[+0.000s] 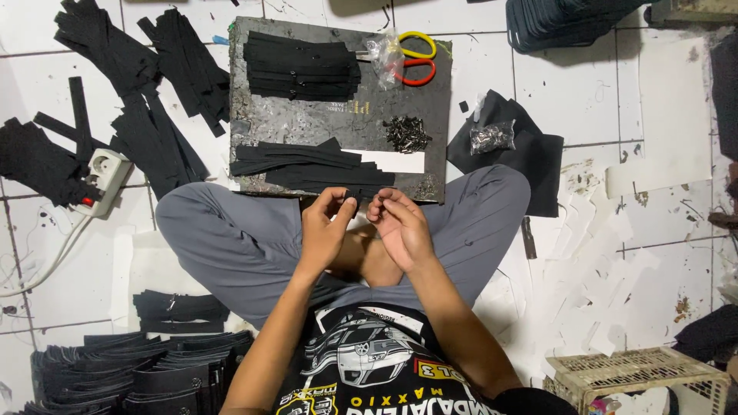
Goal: Assembling small black leather straps by manually attaching metal rivets
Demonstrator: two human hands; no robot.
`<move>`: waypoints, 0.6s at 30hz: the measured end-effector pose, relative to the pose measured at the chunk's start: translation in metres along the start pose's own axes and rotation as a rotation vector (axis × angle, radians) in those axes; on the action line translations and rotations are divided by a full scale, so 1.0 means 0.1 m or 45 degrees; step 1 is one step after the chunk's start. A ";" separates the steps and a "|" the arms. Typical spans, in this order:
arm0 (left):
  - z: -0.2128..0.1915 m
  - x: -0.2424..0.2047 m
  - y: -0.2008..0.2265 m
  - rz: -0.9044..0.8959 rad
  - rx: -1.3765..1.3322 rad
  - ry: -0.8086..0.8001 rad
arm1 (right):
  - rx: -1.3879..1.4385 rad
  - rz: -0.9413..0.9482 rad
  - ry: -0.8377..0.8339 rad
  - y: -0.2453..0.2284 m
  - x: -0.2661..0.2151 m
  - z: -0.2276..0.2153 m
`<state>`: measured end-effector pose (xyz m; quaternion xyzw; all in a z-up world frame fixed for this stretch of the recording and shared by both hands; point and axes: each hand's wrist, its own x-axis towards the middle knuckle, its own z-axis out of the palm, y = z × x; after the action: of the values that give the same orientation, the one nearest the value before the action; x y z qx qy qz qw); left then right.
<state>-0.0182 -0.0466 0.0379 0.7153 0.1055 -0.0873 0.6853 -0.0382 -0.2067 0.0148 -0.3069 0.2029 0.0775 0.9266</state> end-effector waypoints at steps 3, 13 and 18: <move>0.00 0.00 -0.07 -0.005 -0.004 0.023 | -0.045 -0.045 0.014 -0.01 -0.03 0.06; 0.00 -0.01 0.09 -0.007 0.024 -0.043 | -0.053 -0.078 0.074 -0.02 -0.04 -0.07; 0.00 -0.03 0.14 -0.064 0.130 -0.104 | -0.051 -0.151 0.104 -0.01 -0.01 -0.22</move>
<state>-0.0177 -0.0469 0.0528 0.7424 0.0905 -0.1389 0.6491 -0.0459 -0.2212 -0.0006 -0.3399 0.2202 0.0140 0.9142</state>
